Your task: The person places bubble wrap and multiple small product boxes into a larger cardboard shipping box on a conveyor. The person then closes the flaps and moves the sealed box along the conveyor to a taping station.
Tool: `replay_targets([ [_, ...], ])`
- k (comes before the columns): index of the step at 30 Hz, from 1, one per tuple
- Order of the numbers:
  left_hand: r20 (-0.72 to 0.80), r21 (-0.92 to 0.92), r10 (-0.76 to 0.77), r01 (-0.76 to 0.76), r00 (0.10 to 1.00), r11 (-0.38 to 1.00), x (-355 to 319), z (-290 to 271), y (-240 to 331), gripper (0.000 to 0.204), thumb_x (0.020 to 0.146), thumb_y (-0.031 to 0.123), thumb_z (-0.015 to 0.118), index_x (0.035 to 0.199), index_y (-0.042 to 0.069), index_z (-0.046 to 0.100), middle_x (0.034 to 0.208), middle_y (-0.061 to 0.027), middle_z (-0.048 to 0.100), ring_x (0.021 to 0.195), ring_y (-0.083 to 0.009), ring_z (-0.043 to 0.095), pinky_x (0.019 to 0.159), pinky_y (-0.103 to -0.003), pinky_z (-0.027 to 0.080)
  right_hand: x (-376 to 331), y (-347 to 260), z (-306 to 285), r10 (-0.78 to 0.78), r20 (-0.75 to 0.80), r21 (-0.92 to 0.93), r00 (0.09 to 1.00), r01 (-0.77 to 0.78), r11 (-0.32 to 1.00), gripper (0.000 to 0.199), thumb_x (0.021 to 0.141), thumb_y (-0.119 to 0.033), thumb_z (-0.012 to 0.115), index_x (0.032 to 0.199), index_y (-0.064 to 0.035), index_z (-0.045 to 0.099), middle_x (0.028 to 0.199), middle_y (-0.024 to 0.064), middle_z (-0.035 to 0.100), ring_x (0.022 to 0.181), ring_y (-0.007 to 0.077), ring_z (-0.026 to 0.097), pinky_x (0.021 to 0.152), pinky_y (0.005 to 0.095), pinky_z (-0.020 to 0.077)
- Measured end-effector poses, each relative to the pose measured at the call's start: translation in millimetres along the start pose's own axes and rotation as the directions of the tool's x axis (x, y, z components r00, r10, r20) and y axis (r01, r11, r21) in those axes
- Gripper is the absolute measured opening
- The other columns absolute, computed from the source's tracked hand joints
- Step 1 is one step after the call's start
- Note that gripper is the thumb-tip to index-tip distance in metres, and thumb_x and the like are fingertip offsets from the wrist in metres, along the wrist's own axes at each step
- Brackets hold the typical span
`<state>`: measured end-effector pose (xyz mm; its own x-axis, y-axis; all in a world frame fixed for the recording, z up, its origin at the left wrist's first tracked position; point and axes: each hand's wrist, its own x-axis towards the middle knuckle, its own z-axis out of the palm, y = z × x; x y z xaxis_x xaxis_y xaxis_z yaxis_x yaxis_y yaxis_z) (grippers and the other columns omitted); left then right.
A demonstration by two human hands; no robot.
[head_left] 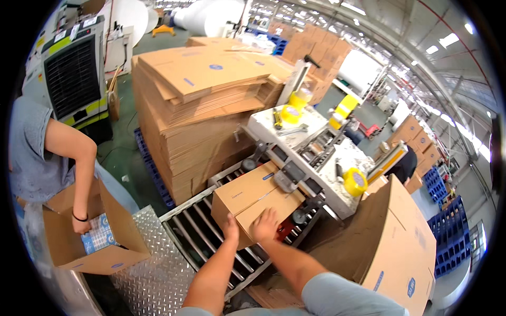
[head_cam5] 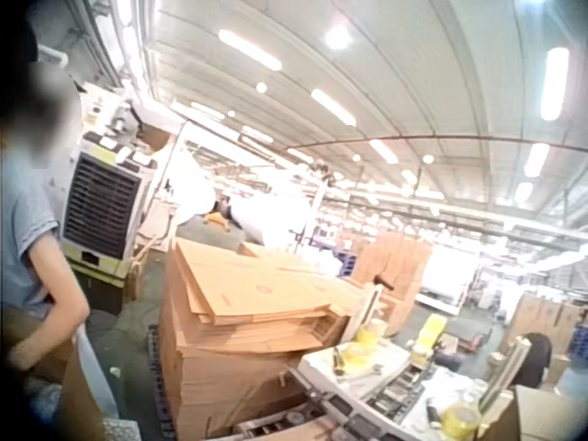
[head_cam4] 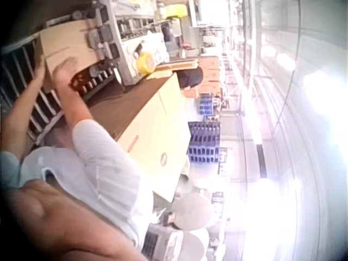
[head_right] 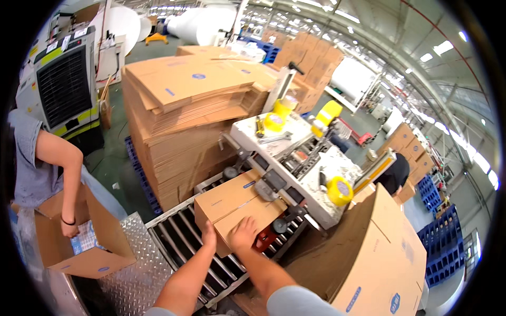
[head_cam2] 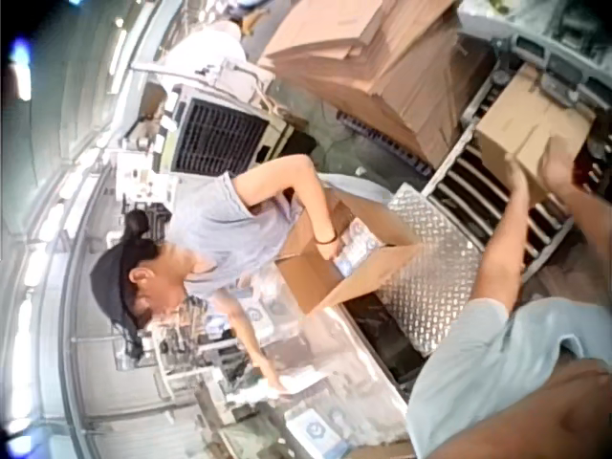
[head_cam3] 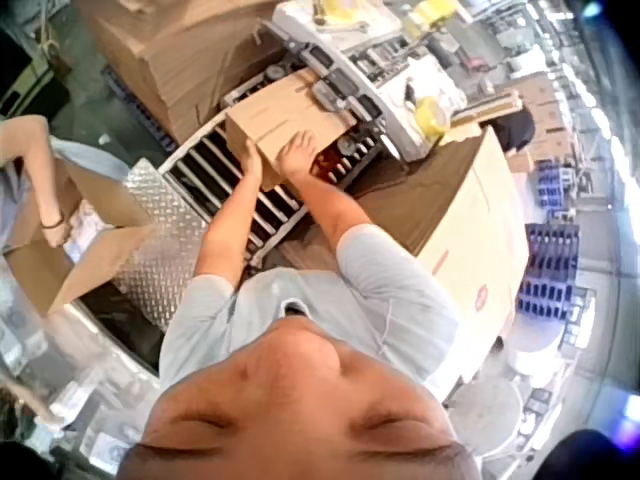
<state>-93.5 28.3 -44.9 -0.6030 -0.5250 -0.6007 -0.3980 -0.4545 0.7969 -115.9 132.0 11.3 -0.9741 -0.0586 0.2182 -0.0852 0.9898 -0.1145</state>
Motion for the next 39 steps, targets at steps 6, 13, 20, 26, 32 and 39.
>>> replay_targets([
  [6,0.621,0.379,-0.448,0.253,0.643,0.89,-3,-166,-145,0.046,0.093,0.048,0.046,0.084,0.004,0.059,0.069,-0.0088,0.059,0.056,-0.0196,0.056,0.047,-0.031,0.044,-125,-71,-41,-0.212,0.658,0.037,0.723,0.25,0.968,0.074,0.076,-0.029,0.064,0.141,-0.011,0.032,0.151,0.0169,0.019,0.141,0.0315,0.014,0.11,0.0524,0.0209],
  [13,0.188,0.88,-0.586,0.13,0.788,0.458,-72,-435,-171,0.036,0.087,0.042,0.053,0.101,0.009,0.062,0.081,-0.0084,0.061,0.073,-0.0232,0.059,0.065,-0.041,0.047,-164,-117,-179,-0.46,-0.217,0.672,0.861,0.474,0.569,0.056,0.074,-0.014,0.068,0.126,-0.0057,0.048,0.139,0.0191,0.039,0.131,0.0359,0.035,0.106,0.046,0.0319],
  [20,0.654,0.723,0.019,-0.632,0.757,0.278,-129,-638,-198,0.031,0.082,0.036,0.059,0.097,0.01,0.066,0.083,-0.017,0.063,0.079,-0.0342,0.061,0.069,-0.046,0.049,-225,28,-400,-0.066,-0.361,-0.134,0.93,0.018,0.991,0.064,0.062,-0.009,0.073,0.123,-0.0106,0.052,0.132,0.0132,0.045,0.125,0.0365,0.04,0.1,0.0497,0.0361],
  [26,0.359,0.598,-0.076,-0.167,0.93,0.784,-111,-609,-227,0.021,0.083,0.023,0.061,0.087,0.003,0.065,0.079,-0.009,0.063,0.068,-0.0196,0.059,0.058,-0.034,0.047,-246,88,-449,0.036,-0.664,-0.132,0.746,-0.164,0.978,0.012,0.083,-0.01,0.056,0.09,-0.0119,0.066,0.079,0.0139,0.064,0.068,0.0323,0.062,0.059,0.0439,0.0479],
  [32,0.435,0.386,0.588,-0.731,0.682,0.563,-174,-499,-57,0.049,0.079,0.015,0.066,0.122,-0.004,0.051,0.121,-0.0213,0.056,0.112,-0.0307,0.055,0.096,-0.037,0.043,-256,-91,-554,-0.703,-0.708,-0.607,0.067,0.45,0.655,0.019,0.068,-0.01,0.062,0.087,-0.0112,0.067,0.079,0.0002,0.064,0.068,0.0157,0.059,0.058,0.0277,0.0447],
  [39,0.339,0.51,0.85,-0.838,0.404,0.195,-292,-418,96,0.099,0.063,0.034,0.082,0.139,-0.001,0.029,0.139,-0.0211,0.037,0.129,-0.0362,0.035,0.107,-0.043,0.028,-205,-162,-573,-0.638,-0.77,-0.187,0.004,0.955,0.232,0.019,0.069,-0.013,0.065,0.088,-0.0163,0.068,0.074,-0.0009,0.061,0.065,0.0193,0.056,0.062,0.0341,0.0438],
])
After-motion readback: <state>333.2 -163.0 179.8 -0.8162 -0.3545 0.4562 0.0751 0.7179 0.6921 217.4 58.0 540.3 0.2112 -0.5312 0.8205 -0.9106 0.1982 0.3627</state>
